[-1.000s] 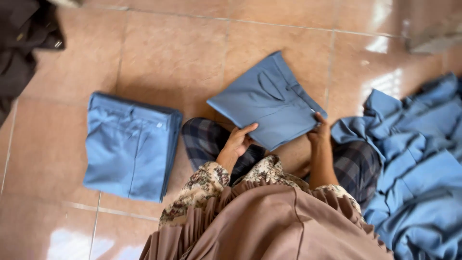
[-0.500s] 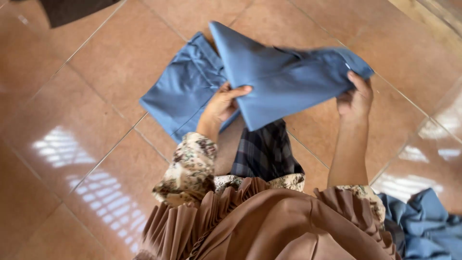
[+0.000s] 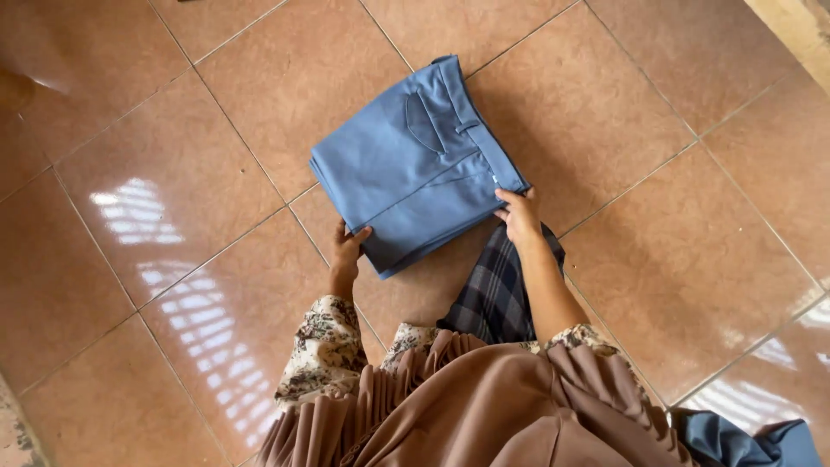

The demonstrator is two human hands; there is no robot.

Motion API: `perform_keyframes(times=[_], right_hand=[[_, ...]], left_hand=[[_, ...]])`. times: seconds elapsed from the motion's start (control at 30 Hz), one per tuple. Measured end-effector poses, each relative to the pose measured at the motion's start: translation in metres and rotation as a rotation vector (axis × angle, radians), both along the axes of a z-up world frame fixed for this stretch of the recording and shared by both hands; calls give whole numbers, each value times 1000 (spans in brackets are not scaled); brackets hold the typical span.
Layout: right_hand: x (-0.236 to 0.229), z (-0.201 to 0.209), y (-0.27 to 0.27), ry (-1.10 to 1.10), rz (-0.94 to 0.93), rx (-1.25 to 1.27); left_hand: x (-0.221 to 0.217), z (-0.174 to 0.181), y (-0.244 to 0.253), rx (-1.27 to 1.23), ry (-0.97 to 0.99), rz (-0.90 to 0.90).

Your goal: A person sitting on a tiled floor is folding blue trousers from a large pile and placing them into organized stacks.

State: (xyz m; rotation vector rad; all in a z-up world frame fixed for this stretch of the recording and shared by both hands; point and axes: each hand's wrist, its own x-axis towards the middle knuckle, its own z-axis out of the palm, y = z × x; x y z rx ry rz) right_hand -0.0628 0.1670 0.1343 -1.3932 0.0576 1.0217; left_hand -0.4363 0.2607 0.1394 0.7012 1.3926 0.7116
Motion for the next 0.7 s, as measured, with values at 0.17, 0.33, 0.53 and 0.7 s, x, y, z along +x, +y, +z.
perform_keyframes(times=[0.17,0.33,0.53,0.7], right_hand=[[8,6,7,-52,17,12],[9,4,5,-86,24,-12],[7,15,0,-158,28,-55],[7,46,-4,-508,61,-193]], left_hand=[[2,-4,-2,66,-51,71],[-1,-26,-29,63,-73,135],[1,-21,-27,71,-31,152],[-10,9,-2,274,474,258]])
